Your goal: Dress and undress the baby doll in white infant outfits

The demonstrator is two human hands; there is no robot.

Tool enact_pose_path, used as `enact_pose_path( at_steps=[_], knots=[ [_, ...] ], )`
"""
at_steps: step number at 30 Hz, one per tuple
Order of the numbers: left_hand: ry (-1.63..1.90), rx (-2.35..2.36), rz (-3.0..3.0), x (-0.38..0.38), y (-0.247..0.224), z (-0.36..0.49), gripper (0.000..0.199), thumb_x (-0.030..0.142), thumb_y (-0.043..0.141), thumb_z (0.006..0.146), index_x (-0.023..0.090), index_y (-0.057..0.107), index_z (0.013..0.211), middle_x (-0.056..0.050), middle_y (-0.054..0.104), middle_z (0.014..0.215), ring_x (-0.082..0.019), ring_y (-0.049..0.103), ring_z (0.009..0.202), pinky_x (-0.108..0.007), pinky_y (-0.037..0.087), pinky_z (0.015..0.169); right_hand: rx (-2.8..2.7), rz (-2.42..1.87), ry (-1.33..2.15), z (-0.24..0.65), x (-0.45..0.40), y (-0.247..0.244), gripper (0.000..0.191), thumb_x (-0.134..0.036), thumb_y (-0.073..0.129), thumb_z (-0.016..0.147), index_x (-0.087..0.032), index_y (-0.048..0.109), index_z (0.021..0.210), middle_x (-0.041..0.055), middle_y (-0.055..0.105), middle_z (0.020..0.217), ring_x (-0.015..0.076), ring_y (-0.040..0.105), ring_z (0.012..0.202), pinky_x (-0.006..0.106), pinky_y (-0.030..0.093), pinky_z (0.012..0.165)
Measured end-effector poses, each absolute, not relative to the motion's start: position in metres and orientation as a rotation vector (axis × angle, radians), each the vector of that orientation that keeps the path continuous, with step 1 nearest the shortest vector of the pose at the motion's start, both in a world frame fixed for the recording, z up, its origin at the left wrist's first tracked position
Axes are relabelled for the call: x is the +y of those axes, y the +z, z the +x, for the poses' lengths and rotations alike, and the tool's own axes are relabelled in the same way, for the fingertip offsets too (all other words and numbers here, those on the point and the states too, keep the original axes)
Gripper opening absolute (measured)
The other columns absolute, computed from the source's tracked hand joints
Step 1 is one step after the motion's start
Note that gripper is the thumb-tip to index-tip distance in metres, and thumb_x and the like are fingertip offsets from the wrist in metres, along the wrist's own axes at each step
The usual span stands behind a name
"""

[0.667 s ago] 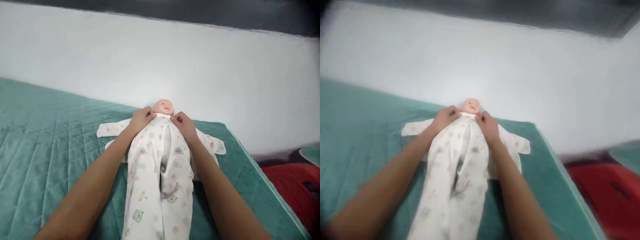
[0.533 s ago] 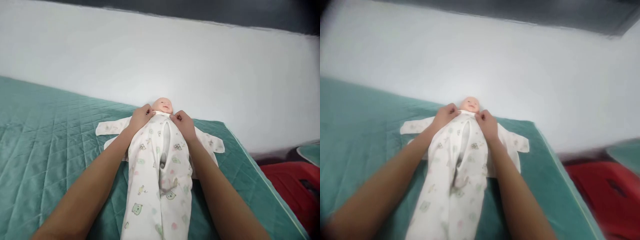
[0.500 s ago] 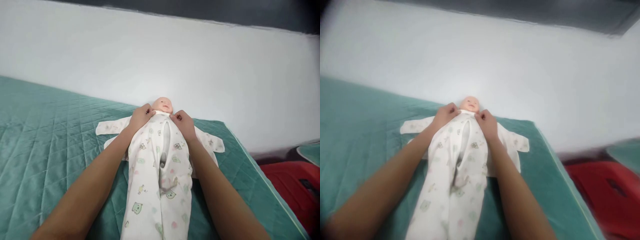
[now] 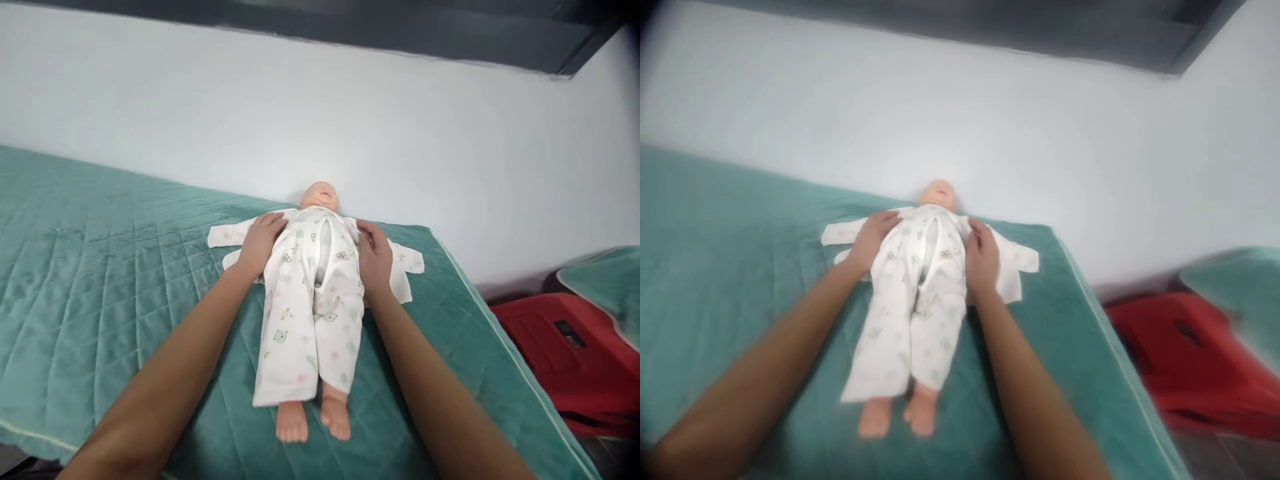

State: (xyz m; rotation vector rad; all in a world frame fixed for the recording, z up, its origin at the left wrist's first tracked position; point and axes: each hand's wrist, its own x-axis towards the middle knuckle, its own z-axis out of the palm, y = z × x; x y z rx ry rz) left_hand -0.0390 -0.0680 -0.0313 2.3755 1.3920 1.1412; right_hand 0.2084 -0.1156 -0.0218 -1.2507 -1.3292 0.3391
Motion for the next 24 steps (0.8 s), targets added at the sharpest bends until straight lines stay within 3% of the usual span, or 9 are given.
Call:
enact_pose_path(
  at_steps=[5, 11, 17, 24],
  knots=[
    [1.443, 1.456, 2.173, -0.173, -0.029, -0.05, 0.031, 0.02, 0.048, 0.093, 0.016, 0.067, 0.118, -0.009, 0.065, 0.125, -0.021, 0.055, 0.121, -0.039, 0.041, 0.11, -1.348, -1.22, 0.285, 0.192, -0.224, -0.029, 0.035, -0.03, 0.056, 0.092, -0.025, 0.053, 0.126, 0.0081, 0.056, 0.13, 0.0215, 0.053, 0.123, 0.042, 0.047, 0.103],
    [1.272, 1.207, 2.248, -0.287, -0.015, -0.024, 0.021, 0.02, 0.05, 0.097, 0.02, 0.066, 0.11, -0.004, 0.069, 0.111, -0.017, 0.058, 0.106, -0.034, 0.047, 0.096, -1.574, -1.497, 0.442, 0.183, -0.335, -0.042, 0.027, -0.028, 0.056, 0.093, -0.024, 0.054, 0.12, 0.008, 0.059, 0.119, 0.0236, 0.056, 0.111, 0.045, 0.047, 0.097],
    [0.826, 1.348, 2.57, -0.307, -0.004, -0.012, 0.02, 0.026, 0.062, 0.091, 0.026, 0.066, 0.11, -0.002, 0.067, 0.111, -0.024, 0.052, 0.109, -0.04, 0.041, 0.084, -1.836, -1.644, 0.362, 0.172, -0.352, -0.04, 0.017, -0.021, 0.059, 0.086, -0.02, 0.057, 0.103, 0.0074, 0.062, 0.101, 0.0273, 0.056, 0.099, 0.044, 0.044, 0.085],
    [0.501, 1.352, 2.865, -0.3, 0.009, -0.006, 0.004, 0.019, 0.063, 0.085, 0.019, 0.06, 0.088, -0.005, 0.065, 0.097, -0.025, 0.051, 0.098, -0.039, 0.037, 0.077, -1.741, -1.588, 0.438, 0.167, -0.34, -0.038, 0.009, -0.015, 0.049, 0.086, -0.02, 0.056, 0.089, 0.0029, 0.06, 0.086, 0.0208, 0.055, 0.084, 0.034, 0.043, 0.076]
  ],
)
